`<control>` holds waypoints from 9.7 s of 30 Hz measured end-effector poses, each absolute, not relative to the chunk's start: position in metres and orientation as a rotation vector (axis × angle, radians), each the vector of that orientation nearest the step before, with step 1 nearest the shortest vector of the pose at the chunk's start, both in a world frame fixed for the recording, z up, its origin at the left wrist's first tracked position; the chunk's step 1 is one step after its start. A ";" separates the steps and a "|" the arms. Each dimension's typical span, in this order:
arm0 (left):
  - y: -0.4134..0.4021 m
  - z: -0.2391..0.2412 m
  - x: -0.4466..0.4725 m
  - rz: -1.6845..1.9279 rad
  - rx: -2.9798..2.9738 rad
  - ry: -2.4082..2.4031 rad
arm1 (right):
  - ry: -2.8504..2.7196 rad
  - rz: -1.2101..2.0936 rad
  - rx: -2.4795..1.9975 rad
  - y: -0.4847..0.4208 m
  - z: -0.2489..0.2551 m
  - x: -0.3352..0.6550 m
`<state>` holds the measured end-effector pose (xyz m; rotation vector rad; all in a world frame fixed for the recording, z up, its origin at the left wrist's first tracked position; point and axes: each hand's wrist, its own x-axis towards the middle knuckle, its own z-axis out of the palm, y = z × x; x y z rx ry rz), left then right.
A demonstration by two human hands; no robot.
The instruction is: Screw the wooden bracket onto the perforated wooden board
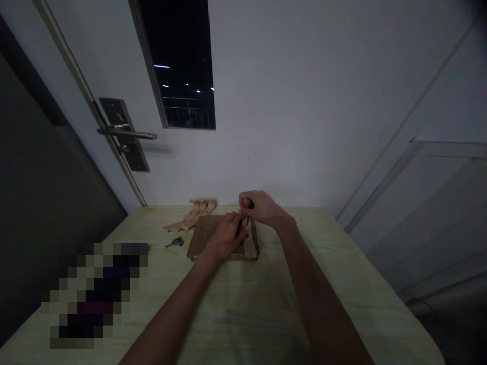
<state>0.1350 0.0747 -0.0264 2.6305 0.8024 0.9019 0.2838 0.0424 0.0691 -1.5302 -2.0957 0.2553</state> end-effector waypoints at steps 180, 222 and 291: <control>0.067 -0.019 0.134 0.795 2.611 0.868 | -1.981 0.428 -1.454 0.037 0.075 0.304; 0.023 -0.014 0.021 0.918 2.578 1.840 | -1.902 0.234 -1.153 -0.016 0.049 0.193; 0.041 -0.024 0.075 1.096 2.138 1.001 | -1.725 0.299 -1.540 0.004 0.059 0.235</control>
